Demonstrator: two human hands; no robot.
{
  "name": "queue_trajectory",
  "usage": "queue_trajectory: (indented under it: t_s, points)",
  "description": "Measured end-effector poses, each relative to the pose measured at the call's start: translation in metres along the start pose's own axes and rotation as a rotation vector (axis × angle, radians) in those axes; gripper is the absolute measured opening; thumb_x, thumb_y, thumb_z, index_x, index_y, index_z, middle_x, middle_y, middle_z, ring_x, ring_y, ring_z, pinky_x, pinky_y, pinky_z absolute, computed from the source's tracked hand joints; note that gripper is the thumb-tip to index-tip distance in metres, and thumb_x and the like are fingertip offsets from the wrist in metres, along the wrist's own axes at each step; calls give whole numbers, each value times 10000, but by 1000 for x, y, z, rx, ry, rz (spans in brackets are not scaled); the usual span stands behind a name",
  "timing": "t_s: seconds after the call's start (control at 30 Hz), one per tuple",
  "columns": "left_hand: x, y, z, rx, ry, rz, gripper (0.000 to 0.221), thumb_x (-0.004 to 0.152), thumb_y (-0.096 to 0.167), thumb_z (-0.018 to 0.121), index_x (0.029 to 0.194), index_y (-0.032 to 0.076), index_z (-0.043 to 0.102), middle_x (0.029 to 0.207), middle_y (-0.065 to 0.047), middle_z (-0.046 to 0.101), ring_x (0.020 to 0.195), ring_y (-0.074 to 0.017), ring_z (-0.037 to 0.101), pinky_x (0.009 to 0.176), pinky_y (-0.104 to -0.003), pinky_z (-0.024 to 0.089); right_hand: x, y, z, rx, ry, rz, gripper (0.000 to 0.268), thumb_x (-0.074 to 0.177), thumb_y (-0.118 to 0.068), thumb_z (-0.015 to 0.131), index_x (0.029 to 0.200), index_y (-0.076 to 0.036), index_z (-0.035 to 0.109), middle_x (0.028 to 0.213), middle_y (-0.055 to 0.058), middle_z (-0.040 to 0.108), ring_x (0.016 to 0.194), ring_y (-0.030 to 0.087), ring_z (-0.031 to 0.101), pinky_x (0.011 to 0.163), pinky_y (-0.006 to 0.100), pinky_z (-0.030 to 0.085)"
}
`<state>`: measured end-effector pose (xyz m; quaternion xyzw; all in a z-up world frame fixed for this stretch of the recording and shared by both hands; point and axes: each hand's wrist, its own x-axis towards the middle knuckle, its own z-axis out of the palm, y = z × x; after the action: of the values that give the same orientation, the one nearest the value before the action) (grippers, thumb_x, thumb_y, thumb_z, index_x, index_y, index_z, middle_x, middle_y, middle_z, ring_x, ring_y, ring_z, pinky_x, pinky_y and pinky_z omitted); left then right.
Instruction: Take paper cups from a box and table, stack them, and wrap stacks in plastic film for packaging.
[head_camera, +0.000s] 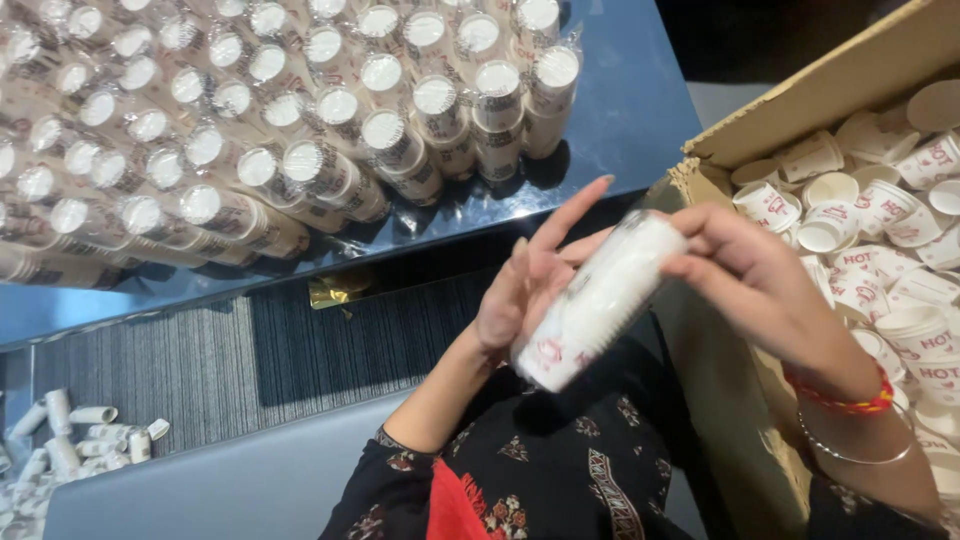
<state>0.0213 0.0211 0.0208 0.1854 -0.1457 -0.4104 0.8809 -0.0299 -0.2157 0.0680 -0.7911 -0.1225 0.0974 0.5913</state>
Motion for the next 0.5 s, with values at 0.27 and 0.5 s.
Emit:
queue_trajectory:
  t_s: [0.27, 0.5]
  points:
    - [12, -8, 2, 1158, -271, 767, 1038, 720, 601, 829, 1582, 164, 449, 1667, -144, 345, 1578, -301, 262, 1342, -475, 221, 14, 49, 15, 795, -77, 281, 434, 1078, -136, 581, 1474, -23, 446, 1230, 184, 638, 1070, 246, 654, 872, 402, 531]
    - [7, -42, -46, 1254, -45, 929, 487, 960, 281, 853, 1300, 112, 547, 1313, -44, 653, 1301, -177, 634, 1163, -395, 487, 14, -1, 20, 107, -81, 184, 374, 1019, -70, 511, 1388, -18, 476, 1300, 158, 568, 1235, 202, 556, 1019, 362, 474]
